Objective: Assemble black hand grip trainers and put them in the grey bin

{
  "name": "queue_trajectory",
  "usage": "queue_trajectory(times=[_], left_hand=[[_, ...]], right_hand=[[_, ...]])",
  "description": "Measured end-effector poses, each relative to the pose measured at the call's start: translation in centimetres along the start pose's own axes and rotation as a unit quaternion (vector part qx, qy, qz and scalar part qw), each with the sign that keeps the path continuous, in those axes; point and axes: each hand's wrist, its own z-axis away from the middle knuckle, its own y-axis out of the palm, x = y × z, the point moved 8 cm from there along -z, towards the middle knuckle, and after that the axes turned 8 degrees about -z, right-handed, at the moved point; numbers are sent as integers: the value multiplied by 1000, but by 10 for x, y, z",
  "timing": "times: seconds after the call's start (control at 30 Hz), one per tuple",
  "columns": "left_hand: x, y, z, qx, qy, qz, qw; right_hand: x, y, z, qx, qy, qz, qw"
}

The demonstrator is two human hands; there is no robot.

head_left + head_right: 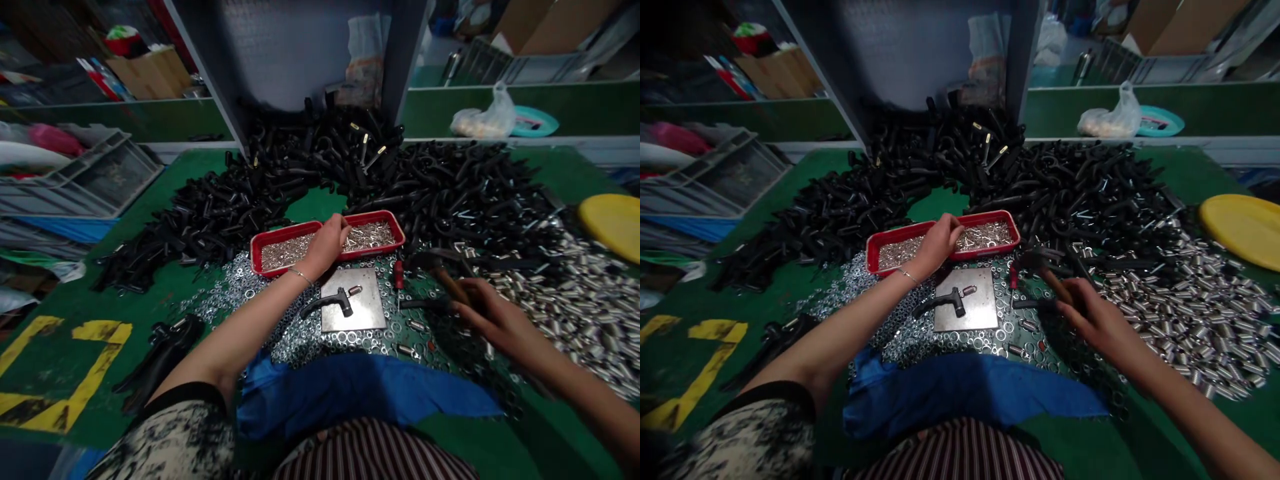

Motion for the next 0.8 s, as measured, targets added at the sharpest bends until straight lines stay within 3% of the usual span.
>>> queue_trajectory(times=[0.07,0.1,0.23,0.3,0.4,0.5,0.6,0.7,0.8], left_hand=[[0,-15,20,-12,-1,84,996],[0,-19,32,0,-8,124,992],[8,-27,74,51,-60,211,974],[8,-24,86,51,-36,179,982],[6,-2,97,105,40,82,990],[9,18,106,180,78,-6,981],[8,11,112,192,95,-94,972],[5,-10,112,158,57,-78,983],[8,-14,112,133,-31,96,986]], right_hand=[[4,24,-3,86,5,-27,996],[5,31,-5,98,-1,-17,995],[21,31,-19,-16,-9,-17,1000],[34,39,-23,-33,21,-130,991],[56,66,-24,13,67,-304,950],[63,82,-21,30,72,-331,941],[52,86,-13,17,86,-342,936],[43,84,-4,1,109,-376,920],[44,81,-1,15,99,-367,925]])
